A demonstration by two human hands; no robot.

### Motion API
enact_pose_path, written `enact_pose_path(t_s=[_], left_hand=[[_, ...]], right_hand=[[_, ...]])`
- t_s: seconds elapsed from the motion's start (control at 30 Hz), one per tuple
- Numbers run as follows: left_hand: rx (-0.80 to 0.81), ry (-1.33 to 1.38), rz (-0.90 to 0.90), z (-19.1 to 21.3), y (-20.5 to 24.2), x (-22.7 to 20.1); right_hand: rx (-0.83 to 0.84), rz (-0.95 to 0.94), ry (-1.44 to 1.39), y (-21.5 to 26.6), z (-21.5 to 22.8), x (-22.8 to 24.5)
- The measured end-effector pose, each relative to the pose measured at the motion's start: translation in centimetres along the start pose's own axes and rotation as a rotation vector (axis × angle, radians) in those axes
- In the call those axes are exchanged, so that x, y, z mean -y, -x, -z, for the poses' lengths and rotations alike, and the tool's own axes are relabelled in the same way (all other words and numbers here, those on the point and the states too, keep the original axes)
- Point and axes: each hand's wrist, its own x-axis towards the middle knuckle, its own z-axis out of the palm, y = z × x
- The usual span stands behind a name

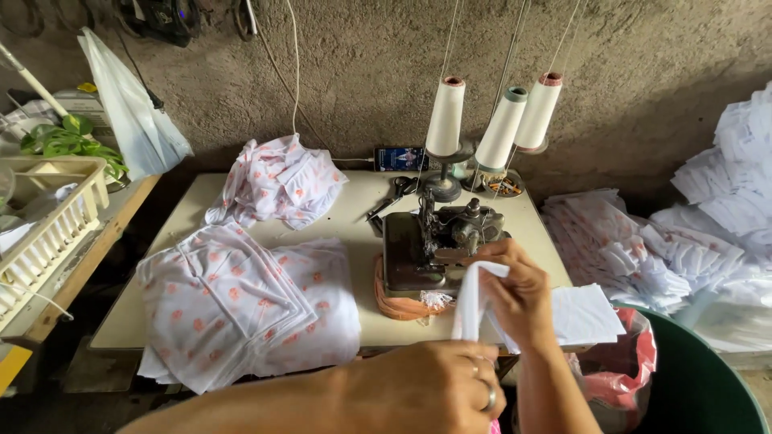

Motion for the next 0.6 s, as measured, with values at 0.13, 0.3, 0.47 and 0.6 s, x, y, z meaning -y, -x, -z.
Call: enact_pose_path(t_s=[0.13, 0.3, 0.47, 0.6], left_hand=[[0.063, -0.248, 0.142, 1.3, -1.1, 3.1], [-0.141, -0.512, 0.663, 3.5, -1.6, 5.4], [-0.166, -0.261, 0.764, 4.1, -1.5, 7.7], [-0.300, -0.294, 0.537, 7.4, -2.0, 5.7]], right_hand=[[-0.061, -0.112, 0.047, 0.0, -1.2, 0.9], [-0.185, -0.063, -0.038, 1.1, -1.2, -2.3], [-0.260, 0.000, -0.134, 0.8, -3.6, 0.3], [-0.071, 0.096, -0.387, 3.6, -5.8, 0.3]])
